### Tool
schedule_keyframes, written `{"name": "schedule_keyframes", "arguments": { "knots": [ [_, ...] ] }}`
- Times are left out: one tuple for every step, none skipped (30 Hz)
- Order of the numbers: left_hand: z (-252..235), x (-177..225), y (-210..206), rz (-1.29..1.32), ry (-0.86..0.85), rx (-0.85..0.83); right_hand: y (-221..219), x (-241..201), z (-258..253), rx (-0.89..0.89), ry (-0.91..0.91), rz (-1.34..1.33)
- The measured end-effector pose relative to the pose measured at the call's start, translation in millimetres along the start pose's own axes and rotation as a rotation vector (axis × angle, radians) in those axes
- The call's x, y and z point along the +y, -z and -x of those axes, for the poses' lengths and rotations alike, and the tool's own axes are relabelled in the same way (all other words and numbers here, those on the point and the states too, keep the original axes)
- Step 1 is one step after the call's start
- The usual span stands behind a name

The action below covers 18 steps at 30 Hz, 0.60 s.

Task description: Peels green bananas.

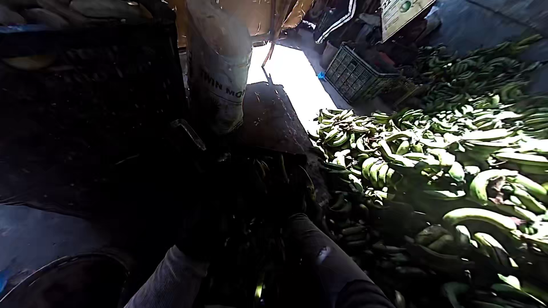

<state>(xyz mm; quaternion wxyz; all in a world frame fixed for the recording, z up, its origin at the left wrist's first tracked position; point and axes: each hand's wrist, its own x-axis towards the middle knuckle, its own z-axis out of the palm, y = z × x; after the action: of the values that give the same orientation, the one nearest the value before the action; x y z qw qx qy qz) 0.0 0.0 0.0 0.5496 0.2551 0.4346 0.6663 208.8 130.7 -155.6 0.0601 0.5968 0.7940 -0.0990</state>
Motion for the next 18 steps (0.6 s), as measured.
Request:
{"name": "schedule_keyframes", "arguments": {
  "knots": [
    [1,-5,4,0.029,0.047,0.030,-1,2,-6,0.013,-0.010,-0.036],
    [1,-8,6,0.045,0.069,0.048,2,4,-10,0.010,-0.003,-0.050],
    [3,-11,9,0.056,0.062,0.018,7,6,-12,0.005,0.022,-0.041],
    [2,-12,10,0.068,0.036,-0.028,11,8,-13,0.006,0.056,-0.032],
    [0,-13,9,0.079,-0.008,-0.058,14,12,-14,0.009,0.082,-0.044],
    [-1,-13,8,0.090,-0.028,-0.084,17,13,-14,0.025,0.093,-0.083],
    [-1,-12,8,0.093,-0.033,-0.097,20,13,-13,0.062,0.092,-0.125],
    [-1,-13,9,0.107,-0.037,-0.114,21,13,-12,0.111,0.088,-0.162],
    [-2,-15,10,0.124,-0.047,-0.129,23,12,-11,0.140,0.078,-0.187],
    [-2,-15,10,0.130,-0.047,-0.134,29,11,-9,0.122,0.049,-0.218],
    [-3,-15,9,0.129,-0.035,-0.127,33,10,-9,0.095,0.014,-0.244],
    [-3,-13,8,0.127,-0.010,-0.123,36,10,-8,0.084,-0.017,-0.298],
    [-3,-12,6,0.123,0.003,-0.113,37,11,-8,0.101,-0.034,-0.376],
    [-3,-12,4,0.120,0.017,-0.099,37,13,-7,0.124,-0.036,-0.483],
    [-3,-11,2,0.122,0.034,-0.085,35,17,-7,0.168,-0.025,-0.602],
    [-3,-13,2,0.127,0.036,-0.101,31,21,-8,0.226,-0.011,-0.722],
    [-3,-13,2,0.130,0.042,-0.117,30,24,-8,0.271,-0.004,-0.863],
    [-3,-13,0,0.125,0.057,-0.112,31,28,-6,0.292,-0.007,-1.016]
  ]
}}
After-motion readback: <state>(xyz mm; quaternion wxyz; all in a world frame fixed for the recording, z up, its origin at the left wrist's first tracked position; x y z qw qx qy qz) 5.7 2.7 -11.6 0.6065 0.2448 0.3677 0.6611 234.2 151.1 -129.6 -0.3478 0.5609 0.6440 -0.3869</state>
